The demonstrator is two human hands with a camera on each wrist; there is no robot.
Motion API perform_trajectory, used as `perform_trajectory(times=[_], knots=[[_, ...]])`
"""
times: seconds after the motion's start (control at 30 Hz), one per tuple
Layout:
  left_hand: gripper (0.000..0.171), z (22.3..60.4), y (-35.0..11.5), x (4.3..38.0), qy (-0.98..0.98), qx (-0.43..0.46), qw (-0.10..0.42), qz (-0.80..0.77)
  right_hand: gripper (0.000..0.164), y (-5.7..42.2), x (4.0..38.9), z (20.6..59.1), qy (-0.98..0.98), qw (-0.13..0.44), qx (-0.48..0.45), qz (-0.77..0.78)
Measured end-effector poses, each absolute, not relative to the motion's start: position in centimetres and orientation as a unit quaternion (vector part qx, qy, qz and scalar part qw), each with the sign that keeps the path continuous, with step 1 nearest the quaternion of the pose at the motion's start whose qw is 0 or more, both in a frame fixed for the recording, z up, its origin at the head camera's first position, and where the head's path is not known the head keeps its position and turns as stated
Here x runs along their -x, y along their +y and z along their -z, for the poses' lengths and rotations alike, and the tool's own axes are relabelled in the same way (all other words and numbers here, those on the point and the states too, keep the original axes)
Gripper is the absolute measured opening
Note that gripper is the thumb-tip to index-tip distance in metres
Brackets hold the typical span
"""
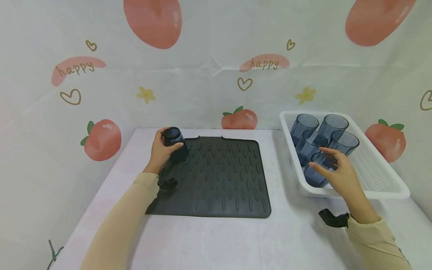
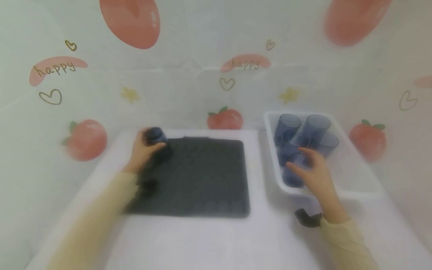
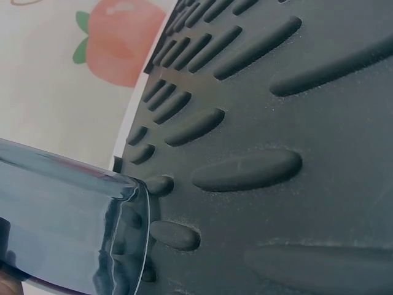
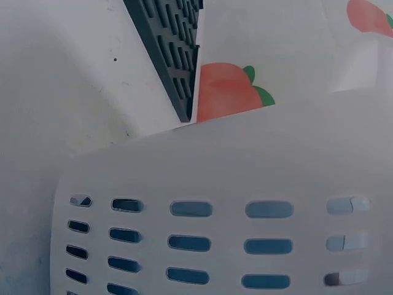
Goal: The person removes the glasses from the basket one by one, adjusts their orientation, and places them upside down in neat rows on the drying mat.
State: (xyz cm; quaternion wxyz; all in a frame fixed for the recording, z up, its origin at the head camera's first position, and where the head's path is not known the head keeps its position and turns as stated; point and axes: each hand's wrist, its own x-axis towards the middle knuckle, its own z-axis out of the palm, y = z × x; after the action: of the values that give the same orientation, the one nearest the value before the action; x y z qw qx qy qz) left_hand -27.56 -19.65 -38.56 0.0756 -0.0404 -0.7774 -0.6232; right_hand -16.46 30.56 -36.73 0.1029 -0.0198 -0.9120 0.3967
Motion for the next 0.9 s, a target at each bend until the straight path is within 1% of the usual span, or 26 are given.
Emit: perform_trajectory(times=[0.13,0.3,0.4,0.6,0.9], knots=[[0.079,38.6,-19.6,27.6,-0.779,0.041,0.075,0.621,0.073,30.6,16.5,36.7,-0.919,0.093,0.02,-0.384],[0.081,39.8,-20.0,28.6,-0.773,0.038,0.075,0.628,0.074,30.7,16.5,36.6,-0.925,0.082,0.015,-0.371],[0.081,40.5,-20.2,29.1,-0.773,0.04,0.08,0.628,0.076,30.7,16.6,36.5,-0.929,0.071,0.011,-0.363],[0.081,40.9,-20.3,29.2,-0.777,0.041,0.096,0.621,0.08,30.9,16.6,36.3,-0.932,0.046,0.003,-0.36],[0.08,40.8,-20.3,29.3,-0.775,0.037,0.095,0.624,0.086,31.4,16.6,36.4,-0.937,0.042,-0.014,-0.346]])
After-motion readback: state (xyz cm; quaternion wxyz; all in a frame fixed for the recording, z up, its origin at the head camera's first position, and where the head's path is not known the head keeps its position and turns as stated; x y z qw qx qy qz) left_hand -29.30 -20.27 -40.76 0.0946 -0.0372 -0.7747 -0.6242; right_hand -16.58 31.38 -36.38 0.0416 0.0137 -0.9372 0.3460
